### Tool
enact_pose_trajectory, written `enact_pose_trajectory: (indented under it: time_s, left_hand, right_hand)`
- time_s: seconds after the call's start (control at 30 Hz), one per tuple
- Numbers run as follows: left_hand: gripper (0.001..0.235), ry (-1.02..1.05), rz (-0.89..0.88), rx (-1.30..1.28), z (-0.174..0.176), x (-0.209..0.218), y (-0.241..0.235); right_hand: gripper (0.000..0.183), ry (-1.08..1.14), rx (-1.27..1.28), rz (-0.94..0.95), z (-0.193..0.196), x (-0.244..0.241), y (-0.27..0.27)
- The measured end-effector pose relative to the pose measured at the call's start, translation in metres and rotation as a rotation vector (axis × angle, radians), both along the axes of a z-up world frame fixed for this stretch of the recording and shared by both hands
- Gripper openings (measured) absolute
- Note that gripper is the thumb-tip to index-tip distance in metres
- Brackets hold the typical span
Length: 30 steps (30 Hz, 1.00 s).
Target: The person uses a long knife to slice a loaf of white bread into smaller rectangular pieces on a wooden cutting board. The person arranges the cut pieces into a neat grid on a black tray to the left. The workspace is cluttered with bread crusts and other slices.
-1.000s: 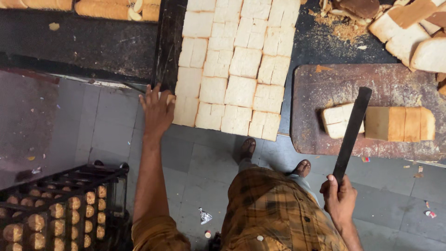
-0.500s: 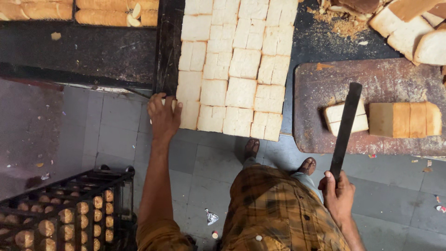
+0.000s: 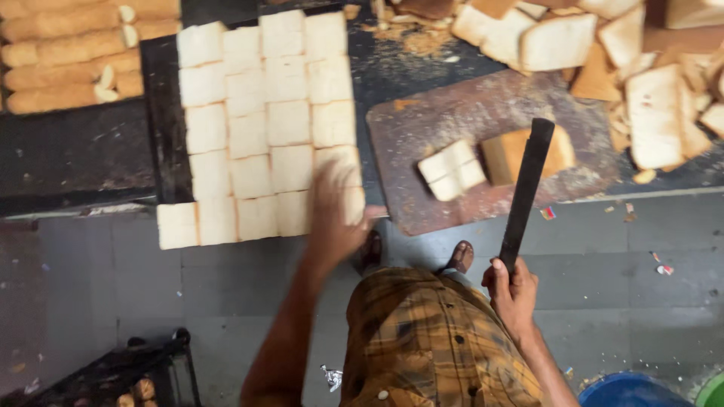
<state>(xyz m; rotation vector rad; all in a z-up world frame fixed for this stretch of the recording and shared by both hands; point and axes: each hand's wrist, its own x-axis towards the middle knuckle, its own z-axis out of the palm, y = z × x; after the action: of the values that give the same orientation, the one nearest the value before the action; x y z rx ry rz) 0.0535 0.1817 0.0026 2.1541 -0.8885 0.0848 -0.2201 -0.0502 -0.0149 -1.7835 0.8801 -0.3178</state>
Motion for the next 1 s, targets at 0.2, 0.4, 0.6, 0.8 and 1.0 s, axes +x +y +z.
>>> enact_pose_trajectory:
  time_s: [0.2, 0.4, 0.6, 0.8, 1.0]
  left_hand:
    - [0.081, -0.109, -0.273, 0.367, 0.002, -0.025, -0.157]
    - [0.059, -0.137, -0.251, 0.42, -0.017, -0.024, -0.175]
    - [0.06, -0.119, -0.199, 0.434, -0.02, -0.026, -0.181]
    - [0.062, 0.097, -0.043, 0.253, -0.014, -0.017, -0.153]
    - [0.07, -0.139, 0.48, 0.068, -0.016, 0.088, 0.01]
  right_hand:
    - [0.023, -0.052, 0.029, -0.01, -0.003, -0.022, -0.039]
    - [0.024, -0.052, -0.058, 0.07, -0.016, -0.047, -0.058]
    - [0.023, -0.045, -0.049, 0.123, -0.018, -0.049, -0.073]
    - [0.022, -0.06, 0.059, 0.108, -0.008, -0.025, -0.068]
    - [0.022, -0.054, 0.145, 0.006, -0.006, 0.007, -0.037]
